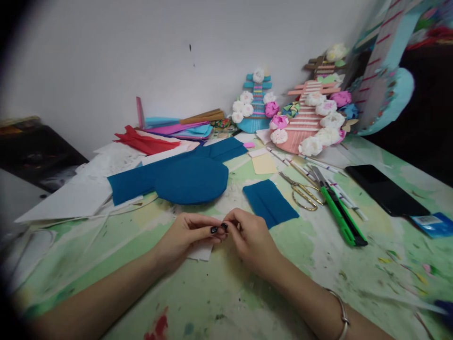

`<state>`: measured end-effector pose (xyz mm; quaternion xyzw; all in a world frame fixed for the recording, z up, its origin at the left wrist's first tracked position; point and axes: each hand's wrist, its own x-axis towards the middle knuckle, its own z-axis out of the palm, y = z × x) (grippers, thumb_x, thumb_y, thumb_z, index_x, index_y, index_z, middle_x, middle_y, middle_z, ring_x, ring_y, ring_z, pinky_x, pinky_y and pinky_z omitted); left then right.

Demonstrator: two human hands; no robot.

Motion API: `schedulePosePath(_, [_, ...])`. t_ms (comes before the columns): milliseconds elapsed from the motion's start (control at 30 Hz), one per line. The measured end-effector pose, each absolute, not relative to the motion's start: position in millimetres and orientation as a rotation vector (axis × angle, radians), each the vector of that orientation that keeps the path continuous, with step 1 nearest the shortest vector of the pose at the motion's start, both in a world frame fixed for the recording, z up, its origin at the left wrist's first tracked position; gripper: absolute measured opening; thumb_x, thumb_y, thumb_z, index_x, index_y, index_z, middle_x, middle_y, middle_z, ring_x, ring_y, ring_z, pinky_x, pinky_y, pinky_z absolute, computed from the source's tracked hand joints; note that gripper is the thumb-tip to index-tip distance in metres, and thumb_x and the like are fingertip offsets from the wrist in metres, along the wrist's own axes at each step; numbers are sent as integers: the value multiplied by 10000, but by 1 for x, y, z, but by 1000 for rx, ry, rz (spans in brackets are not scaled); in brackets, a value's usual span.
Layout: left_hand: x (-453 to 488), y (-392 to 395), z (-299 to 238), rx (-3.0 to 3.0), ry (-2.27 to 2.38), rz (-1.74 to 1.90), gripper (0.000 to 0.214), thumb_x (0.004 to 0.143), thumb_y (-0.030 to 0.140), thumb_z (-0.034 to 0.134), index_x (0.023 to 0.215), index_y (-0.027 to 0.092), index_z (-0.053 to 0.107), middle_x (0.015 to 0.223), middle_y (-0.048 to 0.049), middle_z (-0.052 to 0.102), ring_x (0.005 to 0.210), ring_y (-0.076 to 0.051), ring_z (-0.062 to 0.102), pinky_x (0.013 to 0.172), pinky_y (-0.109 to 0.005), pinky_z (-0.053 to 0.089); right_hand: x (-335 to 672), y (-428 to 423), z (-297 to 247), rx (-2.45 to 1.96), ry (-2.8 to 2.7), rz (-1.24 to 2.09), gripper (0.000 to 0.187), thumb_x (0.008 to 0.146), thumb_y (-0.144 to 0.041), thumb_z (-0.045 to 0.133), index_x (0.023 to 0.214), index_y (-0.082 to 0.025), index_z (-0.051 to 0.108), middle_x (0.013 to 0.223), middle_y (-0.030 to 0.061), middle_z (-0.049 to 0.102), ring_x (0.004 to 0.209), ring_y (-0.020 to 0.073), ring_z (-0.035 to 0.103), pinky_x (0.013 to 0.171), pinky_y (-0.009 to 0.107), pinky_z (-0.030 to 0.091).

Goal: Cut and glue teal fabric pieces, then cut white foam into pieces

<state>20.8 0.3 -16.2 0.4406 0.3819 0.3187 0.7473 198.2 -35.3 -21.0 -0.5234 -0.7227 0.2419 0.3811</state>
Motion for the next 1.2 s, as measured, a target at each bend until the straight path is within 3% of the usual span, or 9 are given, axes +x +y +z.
schedulePosePath(133, [20, 1, -17, 998, 837, 681, 219, 674, 238, 793, 873, 147, 779, 823, -99, 764, 765, -165, 713, 759, -257, 571, 199, -35, -23, -1247, -1959, 397, 136, 908, -155, 427, 806, -202, 503, 732, 19, 597, 666, 131, 536, 579, 241, 369])
schedulePosePath(367, [20, 0, -17, 844, 788, 666, 214, 631, 191, 820, 833, 131, 780, 810, -97, 762, 717, -145, 711, 684, -196, 563, 200, -37, -16, -1187, -2031, 362, 136, 930, -157, 384, 828, -206, 459, 764, 25, 551, 697, 136, 503, 590, 241, 380])
schedulePosePath(667, [19, 4, -15, 844, 790, 761, 282, 592, 194, 851, 838, 98, 753, 789, -105, 756, 717, -173, 721, 663, -205, 575, 203, -35, -15, -1222, -2053, 79, 148, 870, -139, 358, 758, -218, 415, 688, 0, 502, 625, 123, 473, 559, 225, 352])
schedulePosePath(767, [18, 9, -13, 878, 877, 839, 194, 647, 193, 823, 757, 100, 692, 772, -100, 748, 698, -185, 724, 606, -201, 578, 222, -25, -13, -1430, -1904, -19, 192, 888, -173, 343, 709, -227, 384, 630, -8, 472, 579, 135, 455, 549, 250, 322])
schedulePosePath(867, [18, 14, -11, 775, 1019, 862, 202, 807, 250, 691, 704, 87, 632, 753, -144, 735, 668, -200, 725, 557, -207, 583, 257, -10, -13, -1657, -1736, -117, 245, 918, -245, 367, 674, -232, 386, 615, 7, 491, 597, 164, 477, 575, 279, 321])
schedulePosePath(1000, [15, 21, -8, 630, 1143, 833, 261, 902, 266, 558, 800, 34, 622, 773, -220, 719, 670, -248, 732, 543, -242, 604, 299, 8, -20, -1873, -1640, -184, 45, 825, -192, 488, 807, -192, 530, 835, 90, 633, 830, 233, 577, 732, 330, 399])
schedulePosePath(1100, [10, 30, -6, 537, 1102, 932, 170, 918, 200, 526, 959, 45, 582, 831, -223, 722, 707, -258, 739, 547, -240, 613, 308, 11, -25, -1997, -1653, -157, 115, 807, -204, 563, 905, -152, 595, 930, 118, 668, 891, 240, 611, 773, 329, 433])
schedulePosePath(1200, [2, 41, -5, 475, 1041, 1096, 120, 917, 92, 488, 1025, 90, 541, 837, -166, 729, 696, -232, 740, 550, -226, 618, 309, 9, -19, -2085, -1678, -146, 214, 837, -242, 588, 1026, -147, 622, 1006, 95, 683, 927, 204, 629, 793, 286, 456])
